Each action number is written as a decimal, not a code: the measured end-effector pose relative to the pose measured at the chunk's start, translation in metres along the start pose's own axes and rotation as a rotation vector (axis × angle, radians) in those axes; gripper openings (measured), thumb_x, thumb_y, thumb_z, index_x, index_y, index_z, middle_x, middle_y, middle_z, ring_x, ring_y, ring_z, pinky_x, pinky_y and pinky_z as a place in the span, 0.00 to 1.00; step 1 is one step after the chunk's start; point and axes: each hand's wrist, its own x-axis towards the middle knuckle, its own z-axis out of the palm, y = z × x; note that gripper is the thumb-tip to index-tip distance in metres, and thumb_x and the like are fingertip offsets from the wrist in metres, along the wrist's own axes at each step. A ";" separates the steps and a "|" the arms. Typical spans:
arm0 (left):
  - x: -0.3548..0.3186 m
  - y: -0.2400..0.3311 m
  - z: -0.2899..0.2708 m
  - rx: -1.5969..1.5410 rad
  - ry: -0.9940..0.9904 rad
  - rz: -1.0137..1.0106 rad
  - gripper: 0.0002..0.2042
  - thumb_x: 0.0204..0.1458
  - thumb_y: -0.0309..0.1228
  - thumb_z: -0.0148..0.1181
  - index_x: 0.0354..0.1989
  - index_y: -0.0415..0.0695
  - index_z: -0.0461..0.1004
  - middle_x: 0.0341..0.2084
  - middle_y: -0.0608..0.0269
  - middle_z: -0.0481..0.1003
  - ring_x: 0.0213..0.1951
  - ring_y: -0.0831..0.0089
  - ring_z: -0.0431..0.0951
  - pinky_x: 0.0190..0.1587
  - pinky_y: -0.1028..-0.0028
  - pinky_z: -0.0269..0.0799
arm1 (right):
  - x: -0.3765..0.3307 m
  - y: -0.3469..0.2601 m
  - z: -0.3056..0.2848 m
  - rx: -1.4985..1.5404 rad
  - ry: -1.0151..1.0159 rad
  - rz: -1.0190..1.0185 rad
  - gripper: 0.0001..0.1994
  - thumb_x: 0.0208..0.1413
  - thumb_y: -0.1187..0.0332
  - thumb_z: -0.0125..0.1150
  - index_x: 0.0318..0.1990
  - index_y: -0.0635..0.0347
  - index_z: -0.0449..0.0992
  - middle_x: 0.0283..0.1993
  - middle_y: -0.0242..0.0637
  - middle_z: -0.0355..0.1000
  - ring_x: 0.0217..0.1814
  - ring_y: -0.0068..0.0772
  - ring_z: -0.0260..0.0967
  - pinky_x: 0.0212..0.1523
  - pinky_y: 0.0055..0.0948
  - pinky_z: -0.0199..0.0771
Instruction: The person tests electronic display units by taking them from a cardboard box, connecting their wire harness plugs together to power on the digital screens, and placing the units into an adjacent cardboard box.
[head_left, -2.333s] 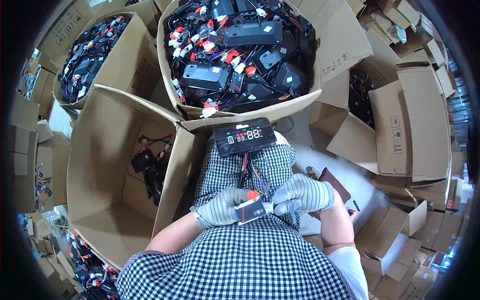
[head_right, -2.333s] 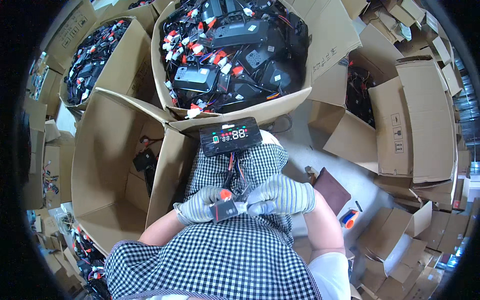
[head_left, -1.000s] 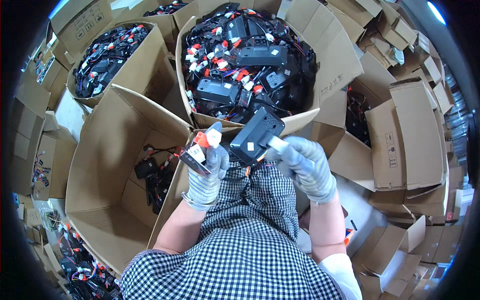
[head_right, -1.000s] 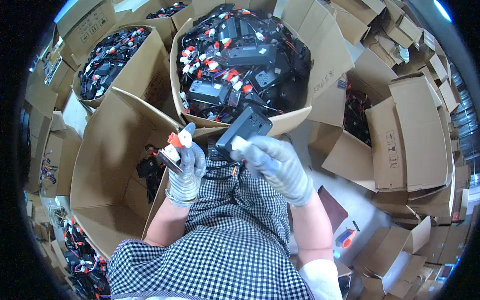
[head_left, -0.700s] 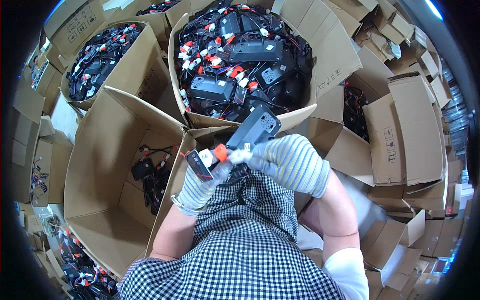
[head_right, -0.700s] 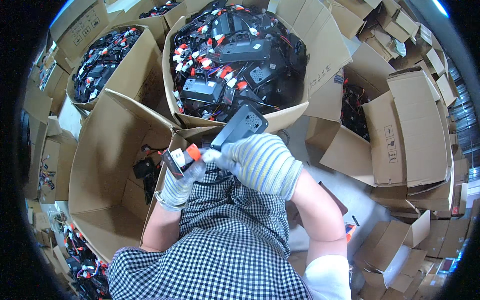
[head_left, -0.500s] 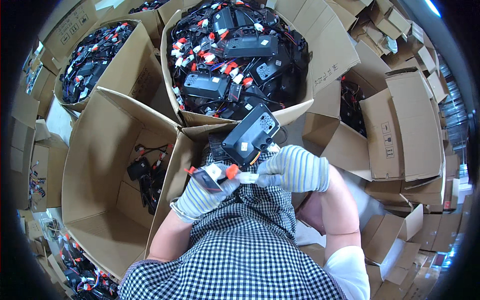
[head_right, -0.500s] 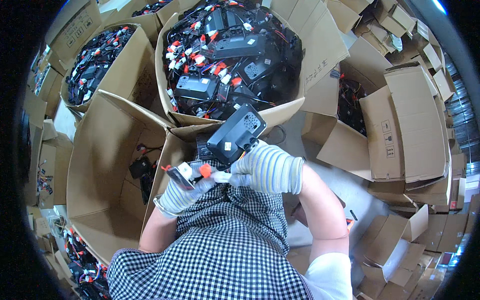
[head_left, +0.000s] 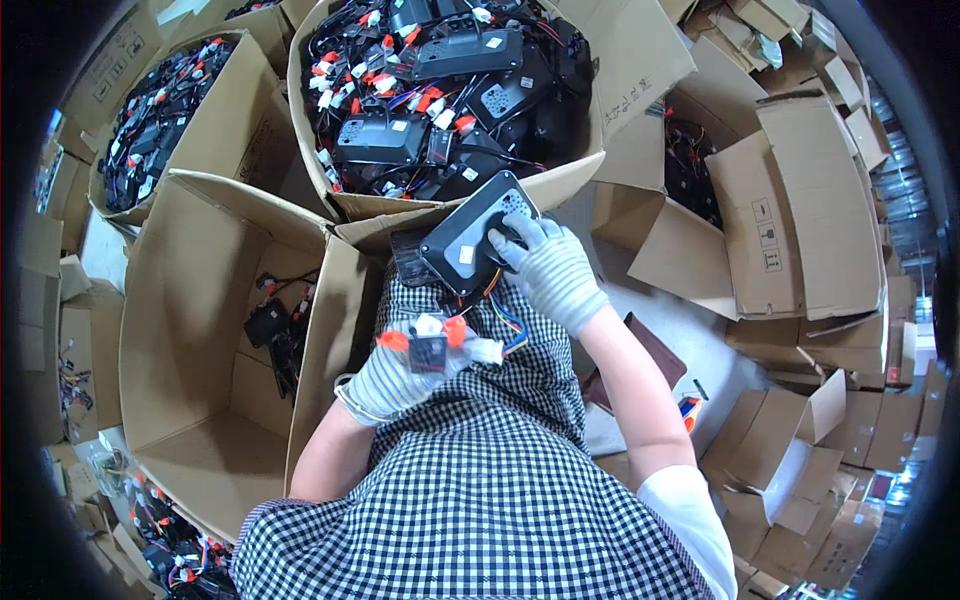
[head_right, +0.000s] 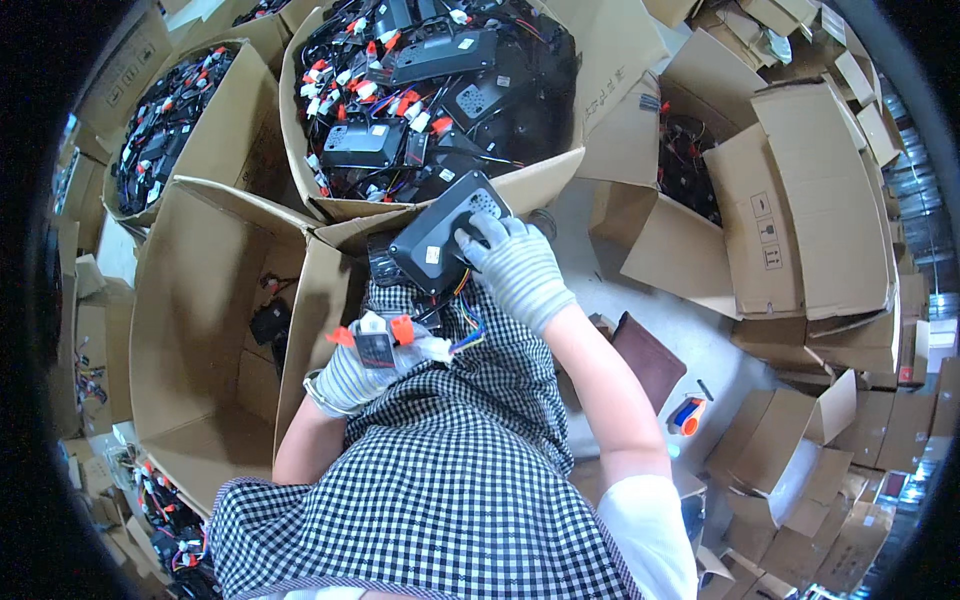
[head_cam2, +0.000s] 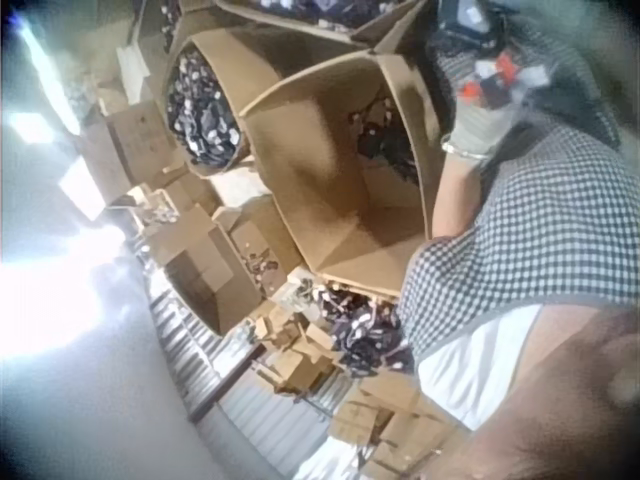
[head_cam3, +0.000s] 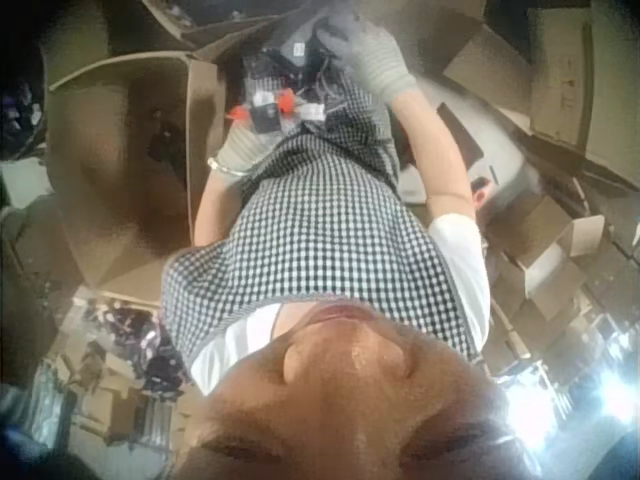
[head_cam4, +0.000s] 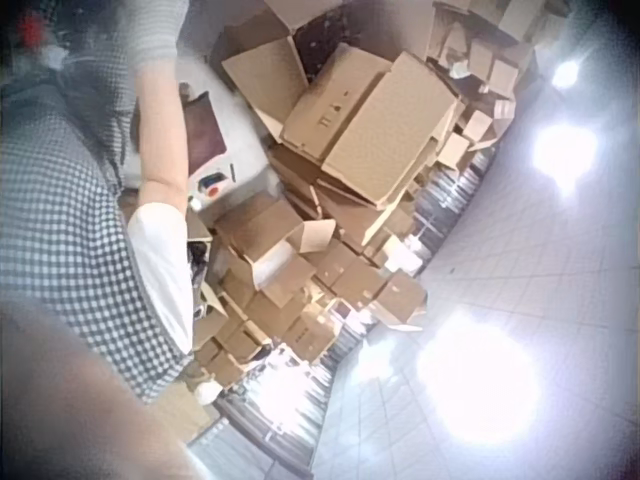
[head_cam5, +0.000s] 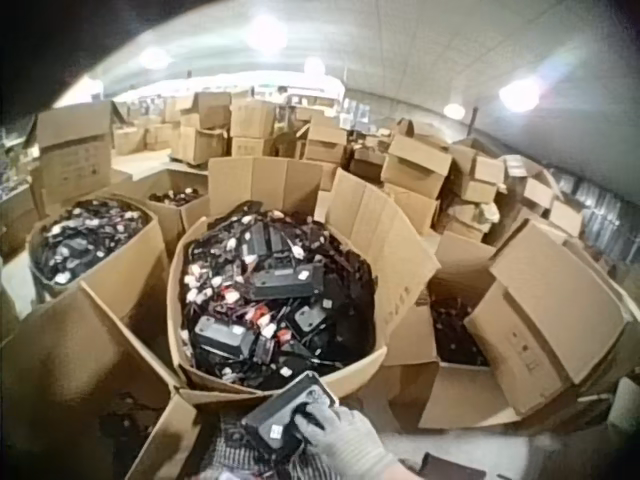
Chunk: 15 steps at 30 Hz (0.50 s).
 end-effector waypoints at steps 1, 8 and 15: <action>0.003 0.004 0.000 0.199 -0.045 0.129 0.13 0.49 0.31 0.62 0.40 0.39 0.71 0.30 0.59 0.75 0.24 0.68 0.73 0.25 0.72 0.68 | 0.005 0.006 0.006 -0.029 -0.012 -0.028 0.16 0.46 0.67 0.59 0.45 0.56 0.74 0.48 0.41 0.70 0.43 0.43 0.70 0.45 0.37 0.71; 0.004 0.059 -0.002 -0.176 -0.099 0.139 0.12 0.43 0.35 0.60 0.39 0.51 0.75 0.29 0.69 0.73 0.34 0.68 0.73 0.44 0.63 0.66 | 0.021 -0.016 0.026 1.713 0.348 0.499 0.10 0.55 0.73 0.56 0.44 0.60 0.74 0.41 0.33 0.75 0.40 0.26 0.73 0.42 0.24 0.73; 0.007 0.043 -0.007 0.063 -0.126 0.308 0.18 0.42 0.35 0.64 0.45 0.53 0.73 0.22 0.70 0.70 0.22 0.71 0.70 0.26 0.71 0.64 | 0.017 -0.028 0.051 2.283 -0.056 0.443 0.19 0.54 0.62 0.60 0.50 0.61 0.69 0.45 0.36 0.71 0.42 0.29 0.71 0.43 0.27 0.73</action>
